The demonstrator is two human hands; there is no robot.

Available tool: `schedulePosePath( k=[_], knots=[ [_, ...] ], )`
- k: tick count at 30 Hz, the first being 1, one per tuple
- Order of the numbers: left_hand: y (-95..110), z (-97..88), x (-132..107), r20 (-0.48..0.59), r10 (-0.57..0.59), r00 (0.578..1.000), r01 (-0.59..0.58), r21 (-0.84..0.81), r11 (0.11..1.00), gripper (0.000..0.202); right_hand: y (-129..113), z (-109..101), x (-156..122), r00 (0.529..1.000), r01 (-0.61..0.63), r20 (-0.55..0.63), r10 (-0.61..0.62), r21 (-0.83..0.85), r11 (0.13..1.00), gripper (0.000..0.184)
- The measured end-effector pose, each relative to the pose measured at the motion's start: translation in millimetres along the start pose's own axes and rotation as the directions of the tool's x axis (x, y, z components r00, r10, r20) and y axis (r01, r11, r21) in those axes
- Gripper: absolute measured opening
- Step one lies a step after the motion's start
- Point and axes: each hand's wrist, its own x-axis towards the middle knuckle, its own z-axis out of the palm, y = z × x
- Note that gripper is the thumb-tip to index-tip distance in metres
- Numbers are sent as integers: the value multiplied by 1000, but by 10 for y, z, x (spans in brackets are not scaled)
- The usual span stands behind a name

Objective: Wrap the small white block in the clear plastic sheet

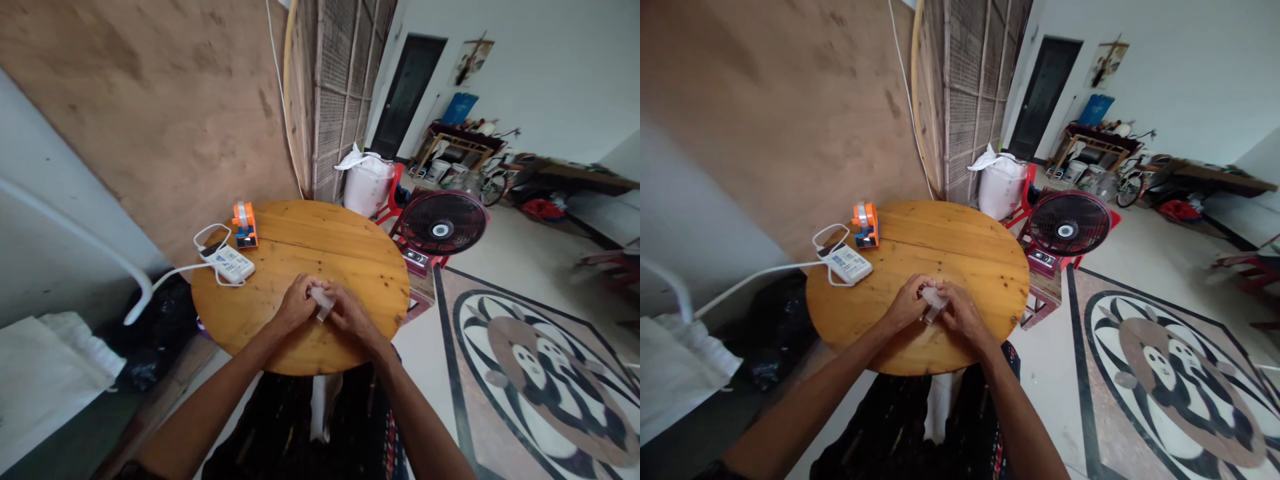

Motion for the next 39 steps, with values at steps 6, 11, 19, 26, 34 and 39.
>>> schedulePosePath(
  k=[6, 11, 19, 26, 34, 39],
  knots=[
    [-48, -245, -92, 143, 232, 962, -245, 78, 966, 37, 76, 53, -26, 996, 63, -59, -60, 52, 997, 33],
    [-75, -321, -91, 274, 363, 890, -433, 267, 861, 42, 146, 103, -54, 994, 80, -73, -78, 14, 997, 34],
    [-182, -284, -34, 336, 504, 796, -599, 314, 737, 38, 134, 115, -76, 988, 110, -93, -121, -115, 987, 34],
    [-195, -237, -4, 345, 494, 798, -586, 259, 768, 39, 105, 112, -67, 993, 72, -95, -72, -6, 997, 36],
    [-33, -221, -25, 351, 62, 934, -34, -86, 996, 37, 5, -120, 73, 954, -298, 123, 272, 444, 845, 24],
    [-53, -202, 65, 461, -111, 880, 273, -300, 914, 41, 32, -165, 82, 922, -386, 261, 285, 621, 682, 45]
  ],
)
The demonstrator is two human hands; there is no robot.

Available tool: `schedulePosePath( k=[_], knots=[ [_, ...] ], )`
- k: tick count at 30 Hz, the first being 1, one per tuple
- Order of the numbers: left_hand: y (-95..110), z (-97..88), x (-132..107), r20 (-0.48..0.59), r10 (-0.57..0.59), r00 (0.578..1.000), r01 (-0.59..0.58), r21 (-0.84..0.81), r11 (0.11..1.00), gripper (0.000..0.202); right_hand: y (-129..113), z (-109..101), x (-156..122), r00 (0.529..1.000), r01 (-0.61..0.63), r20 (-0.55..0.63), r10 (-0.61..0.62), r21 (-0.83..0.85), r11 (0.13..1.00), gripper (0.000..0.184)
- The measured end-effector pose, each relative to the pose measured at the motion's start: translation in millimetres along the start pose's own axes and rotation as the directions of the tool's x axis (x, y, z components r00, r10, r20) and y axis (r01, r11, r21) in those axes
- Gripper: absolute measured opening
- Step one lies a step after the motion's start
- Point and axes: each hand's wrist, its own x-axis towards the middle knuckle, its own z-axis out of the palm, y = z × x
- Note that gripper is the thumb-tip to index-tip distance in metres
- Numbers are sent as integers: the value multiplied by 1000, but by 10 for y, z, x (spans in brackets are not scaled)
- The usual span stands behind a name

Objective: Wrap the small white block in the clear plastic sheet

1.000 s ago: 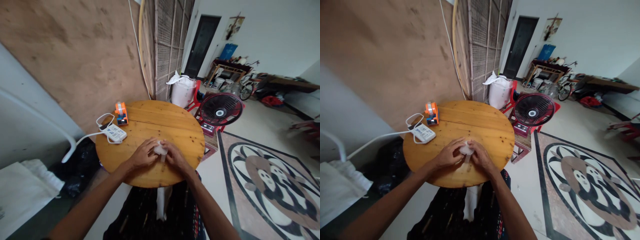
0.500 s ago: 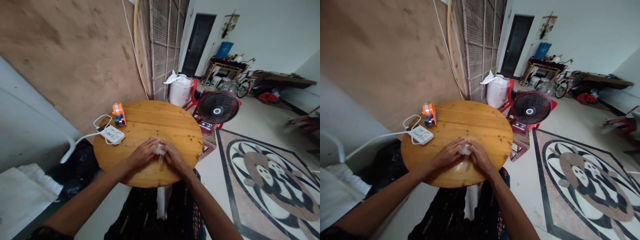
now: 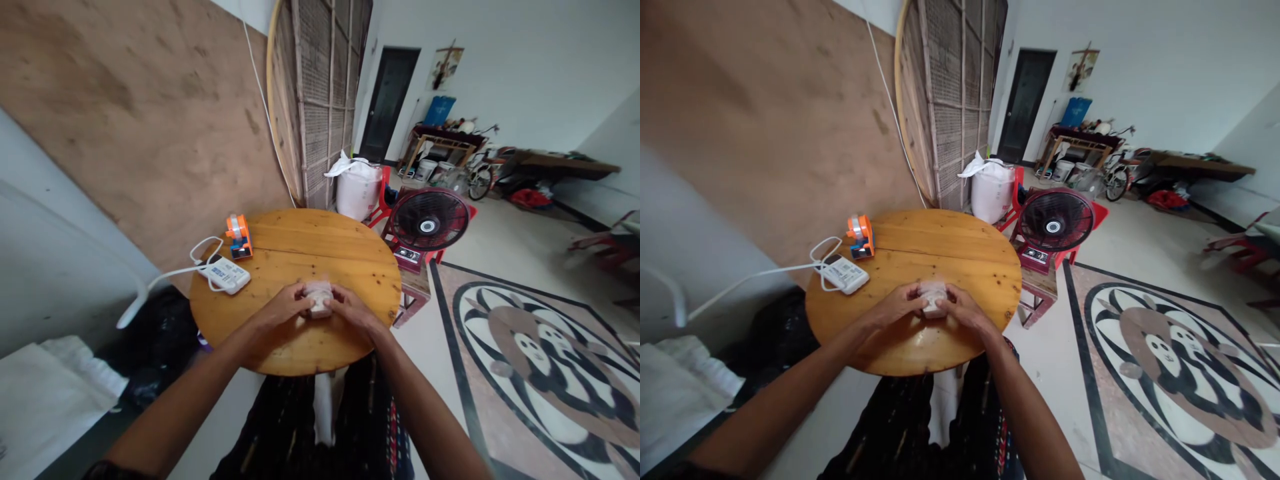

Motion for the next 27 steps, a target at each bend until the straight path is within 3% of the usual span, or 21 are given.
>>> schedulePosePath(
  k=[4, 9, 13, 17, 27],
  knots=[
    [60, -1, 80, -32, -43, 999, 42, -38, 998, 41, 55, 46, 0, 998, 11, -64, -17, -88, 996, 63],
    [75, 30, 101, -148, 2, 989, -15, -90, 996, 37, 89, 120, 61, 971, 14, -228, -71, -243, 970, 43],
    [51, 29, 74, -48, 35, 998, -45, -241, 970, 44, 97, 116, 86, 947, -17, -302, -105, -376, 926, 37],
    [28, 8, 106, 33, 56, 998, -44, -278, 960, 54, 124, 74, 67, 961, -19, -268, -63, -292, 956, 39],
    [-58, 62, 240, -19, 6, 1000, -12, -341, 940, 53, 223, 76, 78, 942, 24, -332, -46, -71, 997, 45]
  ],
)
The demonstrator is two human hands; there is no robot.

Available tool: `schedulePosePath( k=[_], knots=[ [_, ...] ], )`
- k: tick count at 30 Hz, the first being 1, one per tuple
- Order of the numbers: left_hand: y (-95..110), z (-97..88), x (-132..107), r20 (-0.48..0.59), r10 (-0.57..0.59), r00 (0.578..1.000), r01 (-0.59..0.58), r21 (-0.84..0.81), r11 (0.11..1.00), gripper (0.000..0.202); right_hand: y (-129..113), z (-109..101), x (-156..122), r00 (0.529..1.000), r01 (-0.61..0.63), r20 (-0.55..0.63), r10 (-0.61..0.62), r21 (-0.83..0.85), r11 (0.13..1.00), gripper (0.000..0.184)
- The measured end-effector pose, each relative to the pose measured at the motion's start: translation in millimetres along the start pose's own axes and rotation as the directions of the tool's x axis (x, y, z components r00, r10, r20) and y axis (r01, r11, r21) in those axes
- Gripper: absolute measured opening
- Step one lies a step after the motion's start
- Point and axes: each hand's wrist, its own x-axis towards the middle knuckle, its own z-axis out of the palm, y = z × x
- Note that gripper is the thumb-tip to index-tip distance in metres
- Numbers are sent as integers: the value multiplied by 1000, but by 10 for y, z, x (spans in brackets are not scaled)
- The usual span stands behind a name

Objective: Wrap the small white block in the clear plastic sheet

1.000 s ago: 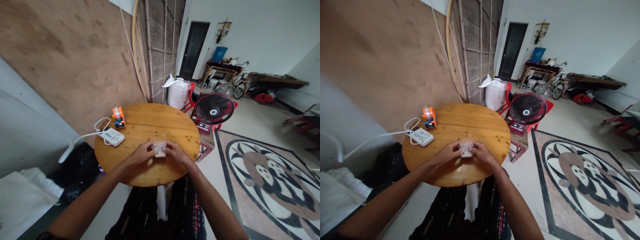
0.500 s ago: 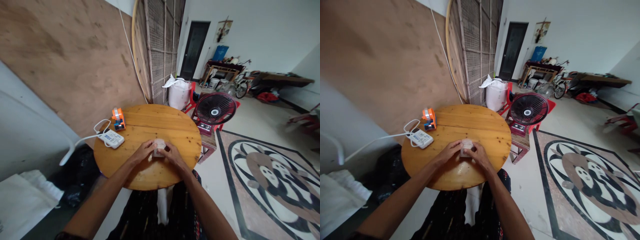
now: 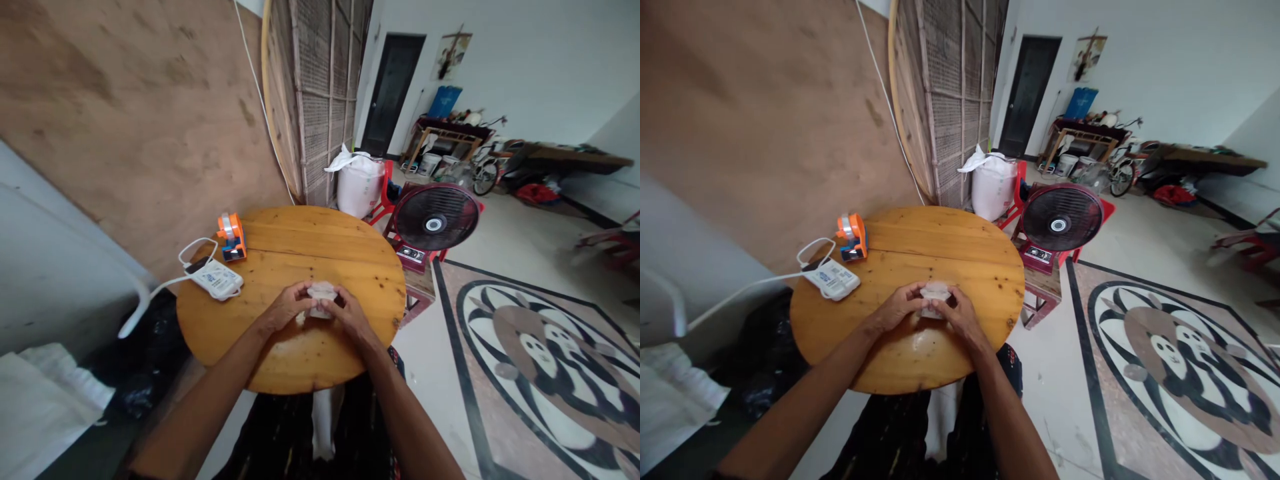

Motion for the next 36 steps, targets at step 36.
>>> schedulePosePath(
  k=[36],
  knots=[
    [-12, 36, -13, 26, 29, 999, -29, 32, 999, 48, -79, 71, -44, 911, 262, -156, -382, -497, 827, 48]
  ],
)
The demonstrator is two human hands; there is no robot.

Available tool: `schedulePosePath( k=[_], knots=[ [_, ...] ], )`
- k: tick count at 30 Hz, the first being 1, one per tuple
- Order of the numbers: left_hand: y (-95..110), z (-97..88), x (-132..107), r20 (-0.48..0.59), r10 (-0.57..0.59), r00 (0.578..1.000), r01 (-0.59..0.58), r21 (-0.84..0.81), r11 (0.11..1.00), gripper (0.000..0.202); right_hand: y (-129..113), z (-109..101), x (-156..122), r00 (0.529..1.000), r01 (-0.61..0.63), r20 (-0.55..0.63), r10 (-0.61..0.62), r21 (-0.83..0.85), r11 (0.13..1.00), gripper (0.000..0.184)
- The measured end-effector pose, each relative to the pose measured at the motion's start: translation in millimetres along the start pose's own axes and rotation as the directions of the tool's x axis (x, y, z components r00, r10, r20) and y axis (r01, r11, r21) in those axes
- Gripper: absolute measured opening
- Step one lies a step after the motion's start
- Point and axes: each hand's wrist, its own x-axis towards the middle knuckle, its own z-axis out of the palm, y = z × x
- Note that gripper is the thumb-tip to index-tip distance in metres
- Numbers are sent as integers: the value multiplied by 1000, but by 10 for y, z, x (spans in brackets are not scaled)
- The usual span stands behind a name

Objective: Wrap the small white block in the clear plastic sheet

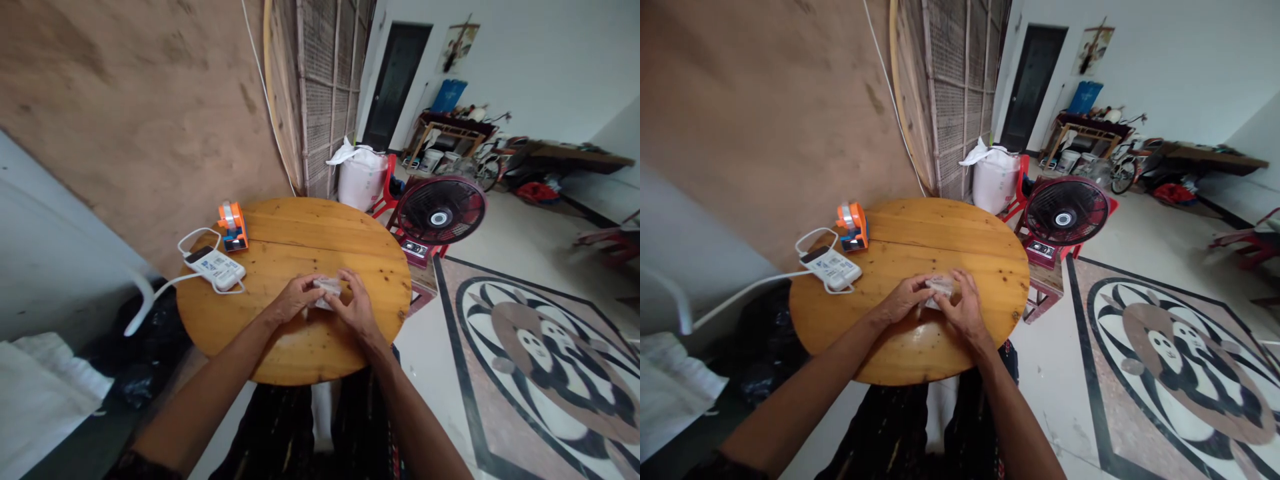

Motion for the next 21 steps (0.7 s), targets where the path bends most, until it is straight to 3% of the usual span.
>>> schedulePosePath(
  k=[3, 6, 9, 13, 17, 21],
  knots=[
    [24, 11, 6, 1, 0, 1000, 0, -7, 1000, 47, -30, -76, 73, 1000, 21, 6, -21, -18, 1000, 47],
    [22, 16, 17, -24, -30, 999, 30, -27, 999, 51, 9, -134, 135, 999, -40, 11, 40, -15, 999, 42],
    [-1, 4, 24, -19, -31, 999, 31, -41, 999, 51, 55, -162, 203, 994, -108, 29, 106, 50, 993, 32],
    [-28, -17, 27, 6, -9, 1000, 9, -80, 997, 52, 26, -171, 324, 994, -98, 53, 91, 157, 983, 20],
    [-36, -24, 30, 22, -27, 999, 29, -90, 995, 54, -30, -175, 414, 983, -179, 87, 163, 239, 954, 21],
    [-16, -20, 24, 12, -37, 999, 38, -77, 996, 55, -76, -194, 441, 974, -209, 129, 184, 215, 954, 20]
  ],
)
